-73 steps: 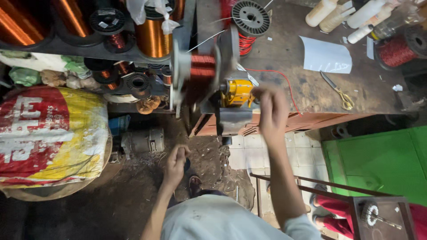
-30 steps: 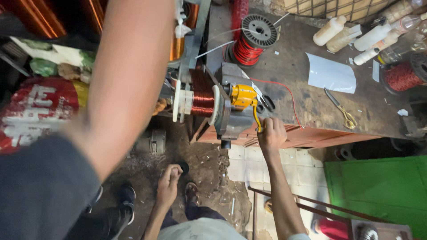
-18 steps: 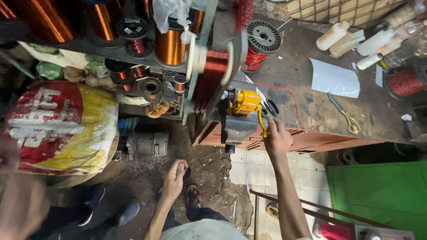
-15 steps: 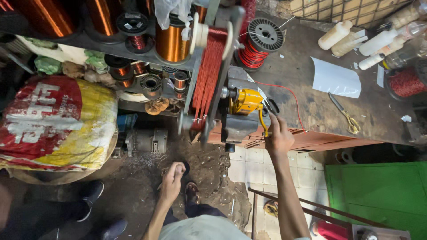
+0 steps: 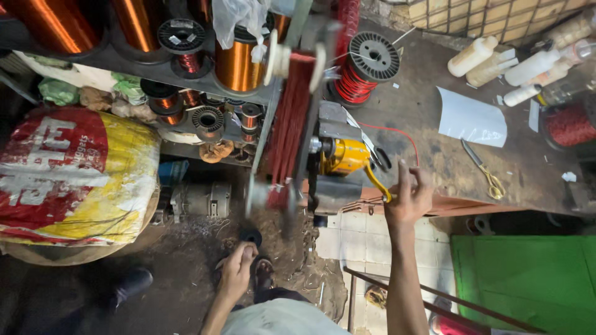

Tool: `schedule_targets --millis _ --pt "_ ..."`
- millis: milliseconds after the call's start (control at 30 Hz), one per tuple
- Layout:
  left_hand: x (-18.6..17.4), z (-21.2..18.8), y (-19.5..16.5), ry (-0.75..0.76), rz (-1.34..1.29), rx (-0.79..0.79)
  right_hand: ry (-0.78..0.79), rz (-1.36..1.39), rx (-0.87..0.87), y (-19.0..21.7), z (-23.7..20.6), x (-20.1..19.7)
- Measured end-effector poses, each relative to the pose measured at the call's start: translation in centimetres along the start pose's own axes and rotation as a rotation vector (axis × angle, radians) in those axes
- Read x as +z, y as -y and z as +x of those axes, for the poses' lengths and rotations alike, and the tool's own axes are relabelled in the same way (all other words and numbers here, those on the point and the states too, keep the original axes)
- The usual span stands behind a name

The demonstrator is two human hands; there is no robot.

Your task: The person operates a wire winding machine to wrap copper wire onto a bobbin. They use scissors to cut the wire and tie off the ends with a thin string, repeating the process for multiple bobbins.

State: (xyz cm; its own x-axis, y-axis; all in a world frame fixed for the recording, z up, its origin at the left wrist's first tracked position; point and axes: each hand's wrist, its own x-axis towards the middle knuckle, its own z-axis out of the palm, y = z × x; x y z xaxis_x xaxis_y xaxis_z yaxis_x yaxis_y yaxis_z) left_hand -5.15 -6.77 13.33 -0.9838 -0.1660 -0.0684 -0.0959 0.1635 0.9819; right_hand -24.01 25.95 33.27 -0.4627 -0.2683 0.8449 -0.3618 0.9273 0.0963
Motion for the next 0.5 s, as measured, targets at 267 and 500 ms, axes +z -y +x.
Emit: schedule_targets --millis 267,500 --pt "-0.5 1.3 -0.8 -0.042 0.078 0.153 0.016 0.025 0.044 -1.1 4.0 1.3" --pt "-0.3 2.4 -1.0 -0.020 0.034 0.073 0.159 -0.009 0.145 -3.0 6.8 4.0"
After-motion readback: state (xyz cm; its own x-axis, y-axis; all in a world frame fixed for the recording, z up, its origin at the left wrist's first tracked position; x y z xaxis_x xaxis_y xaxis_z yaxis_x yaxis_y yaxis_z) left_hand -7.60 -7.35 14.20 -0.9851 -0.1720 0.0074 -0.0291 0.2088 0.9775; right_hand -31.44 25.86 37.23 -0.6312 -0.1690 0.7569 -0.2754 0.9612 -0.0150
